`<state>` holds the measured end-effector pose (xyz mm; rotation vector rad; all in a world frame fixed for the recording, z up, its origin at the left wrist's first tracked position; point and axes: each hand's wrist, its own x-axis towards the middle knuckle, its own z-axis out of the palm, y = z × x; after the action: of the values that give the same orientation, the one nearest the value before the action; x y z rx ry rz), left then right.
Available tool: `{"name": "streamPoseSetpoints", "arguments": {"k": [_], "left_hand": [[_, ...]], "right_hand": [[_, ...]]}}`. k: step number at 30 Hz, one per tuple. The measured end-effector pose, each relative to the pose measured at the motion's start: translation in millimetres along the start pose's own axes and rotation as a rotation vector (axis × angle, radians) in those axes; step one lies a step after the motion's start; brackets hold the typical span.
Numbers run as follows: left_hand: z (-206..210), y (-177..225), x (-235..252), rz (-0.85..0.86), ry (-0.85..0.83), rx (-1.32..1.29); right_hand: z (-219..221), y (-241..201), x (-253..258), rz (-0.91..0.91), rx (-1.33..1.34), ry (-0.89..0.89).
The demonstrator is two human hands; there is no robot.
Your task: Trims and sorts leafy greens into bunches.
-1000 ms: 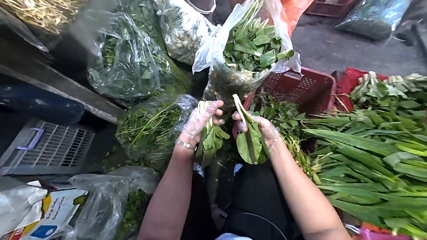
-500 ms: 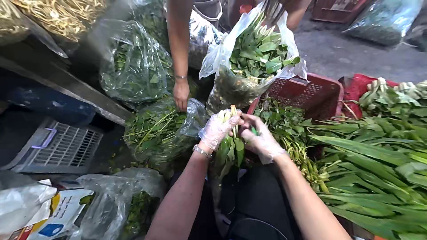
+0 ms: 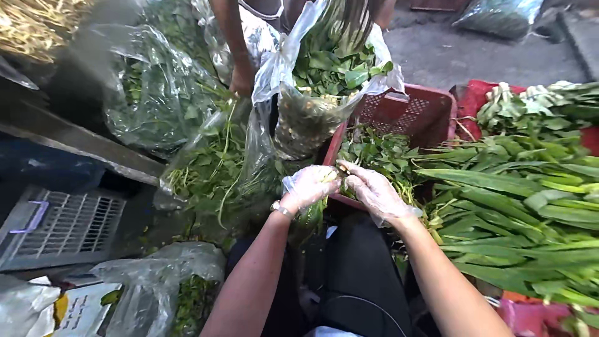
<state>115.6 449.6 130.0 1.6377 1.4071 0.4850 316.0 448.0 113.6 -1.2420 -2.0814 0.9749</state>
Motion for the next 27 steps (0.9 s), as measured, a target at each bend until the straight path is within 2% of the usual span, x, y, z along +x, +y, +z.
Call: {"name": "streamPoseSetpoints", "arguments": {"k": [8, 14, 19, 23, 27], "left_hand": [[-3.1, -3.3, 0.7, 0.008, -0.030, 0.023], [-3.6, -4.1, 0.9, 0.021, -0.029, 0.037], [-1.1, -1.9, -0.3, -0.025, 0.006, 0.144], [8.4, 6.9, 2.4, -0.085, 0.050, 0.315], [14.8, 8.1, 2.4, 0.023, 0.078, 0.402]], "right_hand": [[-4.9, -0.6, 0.6, 0.131, 0.105, -0.102], [-3.2, 0.3, 1.7, 0.143, 0.094, -0.105], [2.5, 1.4, 1.2, 0.140, 0.079, -0.049], [11.0, -0.3, 2.6, 0.267, 0.120, 0.024], [11.9, 8.1, 7.9, 0.350, 0.206, 0.074]]}}
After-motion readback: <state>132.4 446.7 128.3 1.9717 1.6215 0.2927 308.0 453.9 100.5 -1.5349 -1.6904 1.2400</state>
